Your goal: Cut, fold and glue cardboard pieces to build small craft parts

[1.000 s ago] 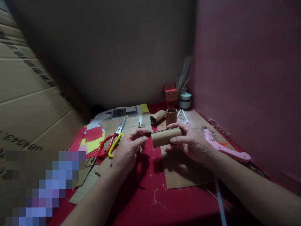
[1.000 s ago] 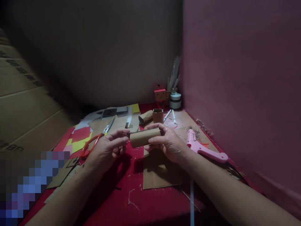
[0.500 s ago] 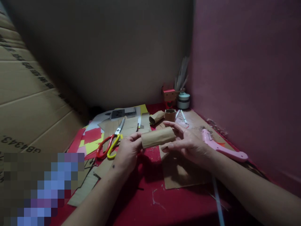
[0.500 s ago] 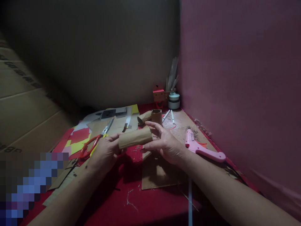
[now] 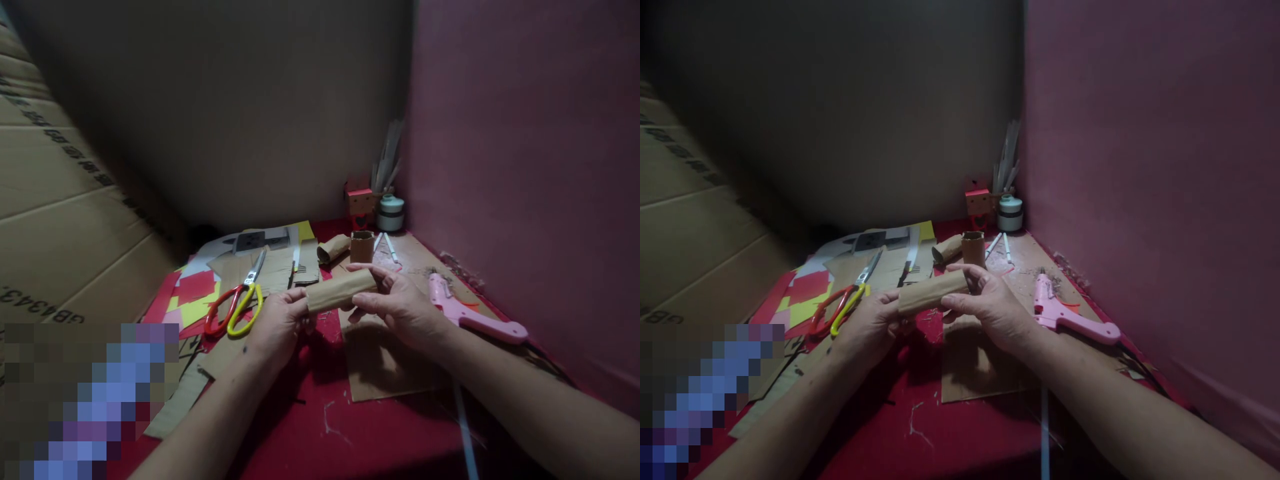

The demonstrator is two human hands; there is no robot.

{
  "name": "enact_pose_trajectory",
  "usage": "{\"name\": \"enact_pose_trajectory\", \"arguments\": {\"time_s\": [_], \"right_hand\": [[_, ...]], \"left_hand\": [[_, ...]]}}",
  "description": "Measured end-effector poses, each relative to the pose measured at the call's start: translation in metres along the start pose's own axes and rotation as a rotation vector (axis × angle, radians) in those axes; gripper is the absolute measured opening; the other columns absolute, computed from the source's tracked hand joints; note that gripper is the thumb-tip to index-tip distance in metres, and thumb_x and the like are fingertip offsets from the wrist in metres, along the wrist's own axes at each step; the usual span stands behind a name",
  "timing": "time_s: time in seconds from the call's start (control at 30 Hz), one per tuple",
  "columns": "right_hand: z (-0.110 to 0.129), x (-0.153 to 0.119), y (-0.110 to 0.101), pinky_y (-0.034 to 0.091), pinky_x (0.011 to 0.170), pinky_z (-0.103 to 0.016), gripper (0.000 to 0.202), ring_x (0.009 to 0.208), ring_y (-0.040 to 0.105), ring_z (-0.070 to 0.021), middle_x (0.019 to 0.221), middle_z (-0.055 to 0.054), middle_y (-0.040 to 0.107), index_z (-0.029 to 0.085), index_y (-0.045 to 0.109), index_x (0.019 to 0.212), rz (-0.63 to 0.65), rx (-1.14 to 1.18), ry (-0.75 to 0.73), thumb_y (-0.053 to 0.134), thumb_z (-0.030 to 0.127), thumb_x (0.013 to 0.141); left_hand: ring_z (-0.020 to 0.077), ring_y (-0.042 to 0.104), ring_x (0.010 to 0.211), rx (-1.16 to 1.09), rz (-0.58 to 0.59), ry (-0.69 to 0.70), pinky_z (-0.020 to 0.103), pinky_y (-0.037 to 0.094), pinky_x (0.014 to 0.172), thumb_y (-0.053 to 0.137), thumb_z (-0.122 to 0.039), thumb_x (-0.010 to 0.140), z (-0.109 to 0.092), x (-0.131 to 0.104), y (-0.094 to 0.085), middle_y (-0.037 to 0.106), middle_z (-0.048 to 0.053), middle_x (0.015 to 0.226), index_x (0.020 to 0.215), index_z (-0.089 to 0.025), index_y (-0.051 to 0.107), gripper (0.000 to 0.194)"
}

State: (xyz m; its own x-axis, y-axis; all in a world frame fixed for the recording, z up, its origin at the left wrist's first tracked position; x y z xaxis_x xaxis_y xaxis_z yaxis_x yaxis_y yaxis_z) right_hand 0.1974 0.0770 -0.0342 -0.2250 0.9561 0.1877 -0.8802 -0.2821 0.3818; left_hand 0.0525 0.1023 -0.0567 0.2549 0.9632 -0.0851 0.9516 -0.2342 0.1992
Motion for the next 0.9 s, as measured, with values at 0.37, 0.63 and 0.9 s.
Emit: {"name": "enact_pose_trajectory", "arguments": {"time_s": [0.37, 0.63, 0.9], "right_hand": [[-0.001, 0.003, -0.016, 0.052, 0.056, -0.029, 0.045, 0.064, 0.061, -0.0152, 0.086, -0.003, 0.061, 0.02, 0.052, 0.104, -0.137, 0.023, 0.049, 0.074, 0.022, 0.065], [-0.002, 0.004, -0.019, 0.052, 0.058, -0.03, 0.046, 0.066, 0.06, -0.015, 0.09, -0.004, 0.06, 0.02, 0.052, 0.104, -0.163, 0.045, 0.031, 0.074, 0.022, 0.063], [-0.005, 0.003, -0.015, 0.053, 0.062, -0.029, 0.048, 0.077, 0.059, -0.016, 0.098, -0.005, 0.058, 0.02, 0.052, 0.105, -0.138, 0.027, -0.01, 0.075, 0.02, 0.063]], "left_hand": [[0.0141, 0.056, 0.053, -0.11, -0.007, -0.123, 0.022, 0.041, 0.04, 0.066, -0.02, 0.062, 0.005, 0.001, -0.008, 0.061, 0.005, 0.067, 0.08, -0.013, 0.059, 0.021], [0.0058, 0.048, 0.044, -0.037, 0.028, -0.026, 0.015, 0.037, 0.037, 0.074, -0.025, 0.064, -0.007, -0.008, 0.006, 0.053, -0.004, 0.056, 0.082, -0.014, 0.061, 0.025], [0.0086, 0.051, 0.043, 0.106, 0.054, 0.016, 0.018, 0.041, 0.039, 0.065, -0.031, 0.074, -0.004, -0.006, 0.009, 0.06, 0.002, 0.054, 0.078, -0.011, 0.062, 0.02]]}}
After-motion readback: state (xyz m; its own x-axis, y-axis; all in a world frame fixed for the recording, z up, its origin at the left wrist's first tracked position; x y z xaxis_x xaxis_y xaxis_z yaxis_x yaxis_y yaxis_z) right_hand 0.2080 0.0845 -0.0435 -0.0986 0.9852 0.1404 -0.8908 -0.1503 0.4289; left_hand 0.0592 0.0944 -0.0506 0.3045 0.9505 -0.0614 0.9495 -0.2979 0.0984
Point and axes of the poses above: each hand's wrist, its own x-axis towards the middle knuckle, its own y-axis out of the palm, z = x × y, the point moved 8 cm from there along x, towards the middle knuckle
